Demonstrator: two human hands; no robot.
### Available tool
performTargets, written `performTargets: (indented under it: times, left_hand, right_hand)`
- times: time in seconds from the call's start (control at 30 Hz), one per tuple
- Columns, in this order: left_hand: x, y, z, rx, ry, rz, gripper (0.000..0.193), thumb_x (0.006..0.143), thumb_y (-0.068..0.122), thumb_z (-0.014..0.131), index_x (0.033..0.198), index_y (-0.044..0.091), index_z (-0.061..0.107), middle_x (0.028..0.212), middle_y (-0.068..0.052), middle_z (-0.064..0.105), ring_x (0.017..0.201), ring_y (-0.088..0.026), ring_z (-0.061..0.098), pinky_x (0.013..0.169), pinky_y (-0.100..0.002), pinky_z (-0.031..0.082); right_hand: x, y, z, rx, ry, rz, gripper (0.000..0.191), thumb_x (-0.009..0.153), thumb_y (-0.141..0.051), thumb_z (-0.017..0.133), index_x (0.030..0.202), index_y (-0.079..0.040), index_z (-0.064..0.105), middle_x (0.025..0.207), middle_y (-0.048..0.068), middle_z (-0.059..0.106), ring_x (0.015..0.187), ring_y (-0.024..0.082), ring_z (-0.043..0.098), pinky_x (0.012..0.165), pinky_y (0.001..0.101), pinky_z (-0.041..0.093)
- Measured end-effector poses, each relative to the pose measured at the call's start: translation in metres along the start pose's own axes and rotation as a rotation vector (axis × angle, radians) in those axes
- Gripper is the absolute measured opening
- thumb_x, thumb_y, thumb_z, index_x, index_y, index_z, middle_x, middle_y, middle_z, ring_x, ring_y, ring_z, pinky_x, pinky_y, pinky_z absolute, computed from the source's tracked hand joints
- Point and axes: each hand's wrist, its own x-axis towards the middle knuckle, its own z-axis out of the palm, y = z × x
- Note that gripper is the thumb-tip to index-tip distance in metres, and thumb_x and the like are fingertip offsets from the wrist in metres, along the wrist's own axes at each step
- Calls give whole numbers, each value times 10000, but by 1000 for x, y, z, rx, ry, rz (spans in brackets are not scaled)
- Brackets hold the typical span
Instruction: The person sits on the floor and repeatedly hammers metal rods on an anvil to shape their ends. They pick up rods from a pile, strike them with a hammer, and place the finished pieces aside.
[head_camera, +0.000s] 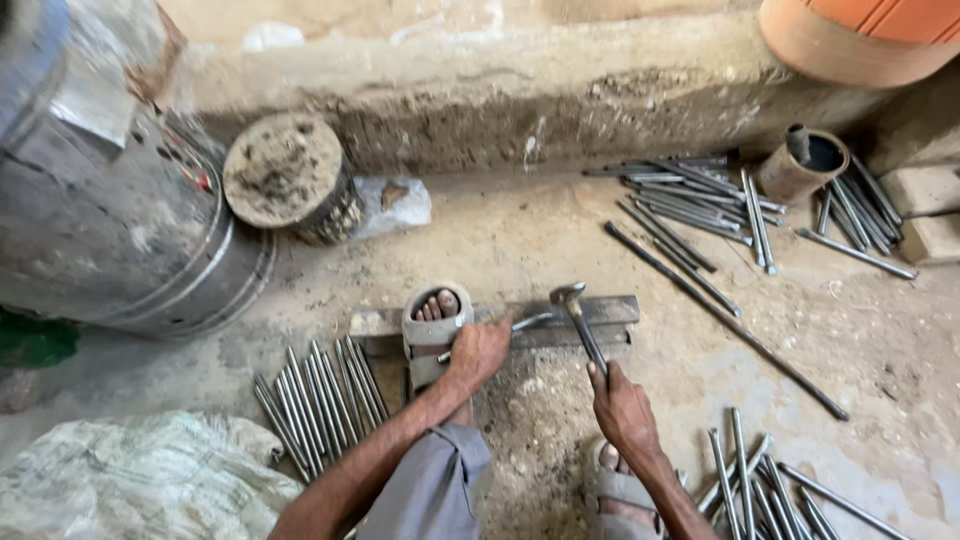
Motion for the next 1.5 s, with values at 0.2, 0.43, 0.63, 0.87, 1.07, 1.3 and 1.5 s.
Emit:
performTargets:
  times: [0.2,0.43,0.63,0.87,1.07,1.3,1.5]
  left_hand:
    - [5,-6,-5,-161,-50,14,227,1015,113,497,1161,-27,601,566,-60,586,366,-183,577,293,-387,496]
    - [-46,-20,-35,-506,535,358,280,1044,263,567,844,71,528,648,-95,520,537,-277,586,504,-422,498]
    - [-45,-21,-28,-547,508,341,312,1048,269,573,817,66,521,597,-80,502,482,-246,570,461,-419,479]
    - [-9,-9,2,-193,-17,26,241,1106,236,483,1027,33,586,503,-26,534,332,-148,514,256,-342,431]
    - [8,-2,15,27,42,14,165,978,240,583,956,77,601,554,-83,659,471,-227,661,392,-408,505]
    - [4,-1,10,19,-42,0,69,983,130,565,983,69,599,632,-110,714,554,-254,735,447,-412,556]
    - [4,-4,10,71,-49,-9,57,978,114,563,967,71,599,641,-113,720,550,-243,734,443,-407,559]
  right_hand:
    - [-8,12,-1,155,-214,488,446,1058,-454,387,1243,-81,547,596,189,644,436,314,540,414,558,494]
    - [-26,50,30,91,-74,406,593,1066,-536,437,1287,-16,619,592,174,618,464,240,544,450,456,438]
    - [-29,48,38,176,-227,645,739,1012,-573,348,1460,0,477,565,148,640,426,231,622,375,440,524]
    - [-25,34,25,203,-221,641,747,1005,-600,345,1439,-13,502,550,115,611,400,194,578,358,405,492]
    - [-20,34,8,214,-281,618,731,992,-625,342,1419,-57,512,544,71,569,373,140,479,322,383,440]
    - [-12,24,13,255,-293,563,630,995,-550,360,1403,-87,489,562,52,538,361,109,395,279,327,365]
    - [-6,24,33,-18,-349,340,587,1042,-514,287,1309,-33,490,560,67,569,339,81,410,260,344,404]
